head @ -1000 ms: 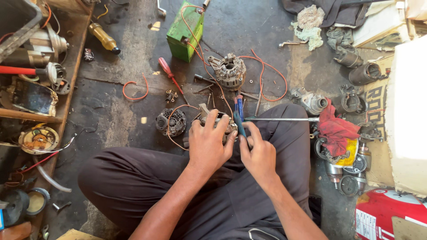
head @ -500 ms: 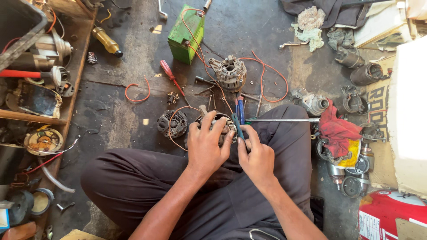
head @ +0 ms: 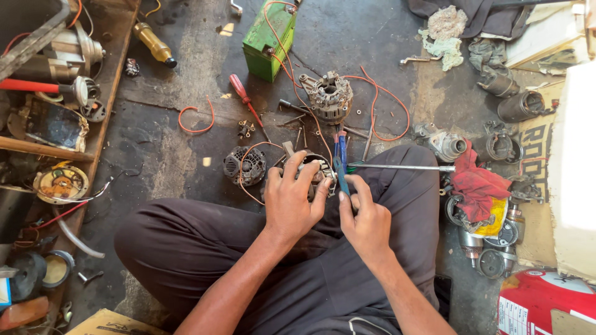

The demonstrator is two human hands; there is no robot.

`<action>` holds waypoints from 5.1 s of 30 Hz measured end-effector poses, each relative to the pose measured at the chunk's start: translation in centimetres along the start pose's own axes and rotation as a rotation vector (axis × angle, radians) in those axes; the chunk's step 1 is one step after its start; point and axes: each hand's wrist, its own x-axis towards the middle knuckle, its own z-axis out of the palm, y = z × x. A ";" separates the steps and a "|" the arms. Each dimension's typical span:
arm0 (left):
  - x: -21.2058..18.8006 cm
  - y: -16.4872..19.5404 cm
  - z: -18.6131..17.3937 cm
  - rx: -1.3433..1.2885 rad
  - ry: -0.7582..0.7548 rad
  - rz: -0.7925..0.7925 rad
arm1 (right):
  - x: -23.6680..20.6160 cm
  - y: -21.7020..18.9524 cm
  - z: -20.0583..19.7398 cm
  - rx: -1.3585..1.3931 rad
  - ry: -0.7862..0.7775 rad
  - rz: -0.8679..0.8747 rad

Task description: The person uses pliers to adjust components inside a disassembled motor while sitting on the floor. They then use a T-handle wrench to tighten parts of the motor.

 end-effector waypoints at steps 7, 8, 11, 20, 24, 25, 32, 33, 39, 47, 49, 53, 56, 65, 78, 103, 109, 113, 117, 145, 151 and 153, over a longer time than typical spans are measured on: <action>-0.2 0.0 0.1 0.024 0.018 0.024 | -0.3 -0.3 -0.5 -0.057 -0.003 -0.032; -0.2 0.1 0.2 0.024 0.015 0.023 | 0.1 -0.3 -0.4 -0.058 -0.012 -0.024; -0.1 0.2 0.1 0.027 0.008 0.018 | 0.6 -0.4 -0.3 -0.055 -0.028 -0.010; -0.1 0.3 0.2 0.029 0.006 0.025 | 0.0 -0.8 -1.4 -0.070 -0.048 0.026; 0.0 0.4 0.2 0.037 0.011 0.029 | 1.3 -0.9 -1.3 -0.056 -0.062 0.031; 0.1 0.4 0.2 0.038 0.017 0.034 | 1.4 -1.0 -1.5 -0.045 -0.068 0.038; 0.1 0.3 0.4 0.042 0.011 0.042 | 0.1 -1.5 -2.4 -0.041 -0.082 0.088; 0.1 0.4 0.3 0.040 0.005 0.034 | 0.3 -1.4 -2.3 -0.037 -0.069 0.086; 0.4 0.4 0.1 0.048 0.001 0.020 | 1.3 -1.4 -1.9 -0.020 -0.047 0.071; 0.1 0.1 0.3 0.037 -0.003 0.021 | 2.1 -1.1 -1.1 -0.032 -0.057 0.072; 0.1 0.0 0.1 0.034 0.007 0.030 | 1.8 -1.1 -1.3 -0.005 -0.068 0.106; 0.0 -0.1 0.0 0.032 -0.002 0.025 | 0.7 -1.3 -1.7 0.040 -0.058 0.126; 0.1 -0.1 0.1 0.041 -0.004 0.025 | 0.6 -1.3 -1.7 0.038 -0.045 0.101; 0.1 0.1 0.1 0.042 -0.008 0.026 | 2.1 -1.8 -1.3 -0.061 -0.092 0.099; 0.1 0.4 0.4 0.056 0.005 0.038 | 2.2 -2.0 -2.3 -0.103 -0.103 0.055; 0.0 0.4 0.2 0.048 0.000 0.026 | 1.3 -1.6 -1.2 -0.069 -0.071 0.061; 0.0 0.2 -0.1 0.034 -0.012 0.016 | 0.2 -1.2 -1.3 -0.021 -0.050 0.081; 0.0 0.6 0.1 0.089 0.004 0.017 | 0.4 -0.2 -0.5 -0.004 -0.043 0.046; 0.5 1.5 0.2 0.156 -0.021 0.021 | 1.1 0.7 0.3 -0.022 -0.037 0.032; 0.2 0.2 -1.0 0.012 -0.146 -0.059 | 0.7 -1.2 -1.6 -0.068 -0.033 -0.006; -0.1 0.1 -1.5 -0.079 -0.128 -0.093 | 0.3 -2.4 -2.3 -0.105 -0.070 -0.006; -0.2 0.2 -1.4 -0.074 -0.119 -0.120 | 1.1 -2.6 -1.9 -0.114 -0.075 0.009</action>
